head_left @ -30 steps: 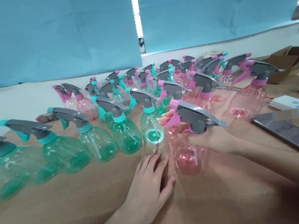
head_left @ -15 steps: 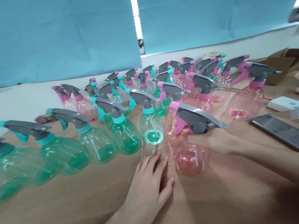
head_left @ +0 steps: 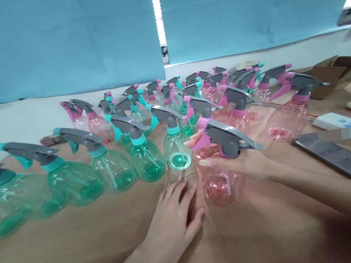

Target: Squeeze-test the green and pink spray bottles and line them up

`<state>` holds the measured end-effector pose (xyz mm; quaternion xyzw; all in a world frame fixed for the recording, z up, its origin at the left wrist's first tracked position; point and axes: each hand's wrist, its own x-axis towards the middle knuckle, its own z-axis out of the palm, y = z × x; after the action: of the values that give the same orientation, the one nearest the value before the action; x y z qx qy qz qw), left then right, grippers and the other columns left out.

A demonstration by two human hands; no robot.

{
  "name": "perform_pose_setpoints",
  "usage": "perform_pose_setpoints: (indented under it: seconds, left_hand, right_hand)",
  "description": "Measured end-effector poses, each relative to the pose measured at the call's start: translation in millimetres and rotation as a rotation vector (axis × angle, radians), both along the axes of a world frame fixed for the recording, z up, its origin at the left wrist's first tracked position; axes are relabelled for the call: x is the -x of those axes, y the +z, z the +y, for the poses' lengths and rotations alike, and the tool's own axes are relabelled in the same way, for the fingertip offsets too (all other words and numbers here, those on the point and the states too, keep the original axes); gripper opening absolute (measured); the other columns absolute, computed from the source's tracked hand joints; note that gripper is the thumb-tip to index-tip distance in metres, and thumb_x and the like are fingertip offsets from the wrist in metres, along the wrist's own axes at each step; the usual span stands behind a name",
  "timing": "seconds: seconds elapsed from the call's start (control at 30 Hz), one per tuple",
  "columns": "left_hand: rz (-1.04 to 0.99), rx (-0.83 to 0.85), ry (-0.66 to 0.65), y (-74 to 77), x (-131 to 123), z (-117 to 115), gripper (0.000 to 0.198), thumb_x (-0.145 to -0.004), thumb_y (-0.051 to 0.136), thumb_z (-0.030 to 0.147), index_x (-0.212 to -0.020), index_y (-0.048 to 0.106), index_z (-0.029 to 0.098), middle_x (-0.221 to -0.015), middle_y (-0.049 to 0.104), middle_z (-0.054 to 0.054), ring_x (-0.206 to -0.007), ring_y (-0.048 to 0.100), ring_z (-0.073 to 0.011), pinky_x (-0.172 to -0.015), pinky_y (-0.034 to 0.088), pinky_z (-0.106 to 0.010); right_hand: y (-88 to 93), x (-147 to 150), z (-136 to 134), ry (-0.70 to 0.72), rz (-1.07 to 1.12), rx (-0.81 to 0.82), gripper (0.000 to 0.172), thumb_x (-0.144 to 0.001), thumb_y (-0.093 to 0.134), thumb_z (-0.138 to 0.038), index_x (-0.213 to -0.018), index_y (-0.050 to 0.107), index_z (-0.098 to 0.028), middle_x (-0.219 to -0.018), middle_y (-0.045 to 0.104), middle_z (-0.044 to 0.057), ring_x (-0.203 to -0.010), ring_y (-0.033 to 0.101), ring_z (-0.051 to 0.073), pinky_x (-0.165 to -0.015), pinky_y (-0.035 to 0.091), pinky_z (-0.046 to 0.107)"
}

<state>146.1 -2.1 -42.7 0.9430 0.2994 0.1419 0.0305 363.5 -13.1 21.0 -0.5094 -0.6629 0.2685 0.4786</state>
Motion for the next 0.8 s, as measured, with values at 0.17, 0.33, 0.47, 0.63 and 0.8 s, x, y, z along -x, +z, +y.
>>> perform_pose_setpoints:
  seconds: [0.17,0.33,0.47,0.63,0.8]
  left_hand:
    - [0.005,0.006,0.002,-0.7,0,0,0.04,-0.093,0.051,0.032,-0.128,0.054,0.013,-0.135,0.052,-0.016,-0.125,0.045,-0.032,-0.101,0.04,-0.052]
    - [-0.005,-0.002,0.006,-0.6,1,0,0.04,-0.093,0.05,0.034,-0.128,0.054,0.015,-0.135,0.053,-0.015,-0.125,0.046,-0.0329,-0.101,0.04,-0.053]
    - [-0.004,0.008,0.008,-0.3,1,-1,0.041,-0.092,0.052,0.032,-0.129,0.053,0.014,-0.135,0.052,-0.015,-0.125,0.046,-0.0324,-0.101,0.04,-0.052]
    - [-0.007,0.01,0.005,-0.6,0,-1,0.041,-0.093,0.052,0.032,-0.129,0.052,0.014,-0.136,0.052,-0.015,-0.125,0.045,-0.0315,-0.102,0.039,-0.051]
    - [-0.019,0.005,0.0,-1.5,1,-1,0.04,-0.093,0.051,0.032,-0.129,0.052,0.015,-0.135,0.052,-0.015,-0.126,0.045,-0.0319,-0.102,0.039,-0.052]
  right_hand:
    - [-0.9,-3,-1,0.045,0.022,0.033,0.021,-0.074,0.069,-0.046,-0.082,0.068,-0.026,-0.059,0.062,-0.003,-0.065,0.063,0.018,-0.059,0.054,0.03]
    - [0.1,-6,0,0.09,0.035,0.096,0.018,-0.072,0.073,-0.039,-0.082,0.069,-0.025,-0.067,0.067,-0.002,-0.068,0.066,0.018,-0.061,0.056,0.03]
    - [6.0,-5,0,0.132,0.018,0.138,0.021,-0.068,0.075,-0.036,-0.084,0.07,-0.025,-0.07,0.069,-0.001,-0.072,0.068,0.019,-0.064,0.057,0.03]
    - [5.1,-12,2,0.251,0.018,0.122,0.026,-0.07,0.073,-0.029,-0.095,0.07,-0.025,-0.088,0.072,0.0,-0.082,0.069,0.019,-0.07,0.057,0.029]
    - [1.0,-19,4,0.279,-0.022,0.069,0.04,-0.066,0.076,-0.021,-0.104,0.068,-0.029,-0.093,0.073,-0.002,-0.084,0.07,0.019,-0.072,0.058,0.03]
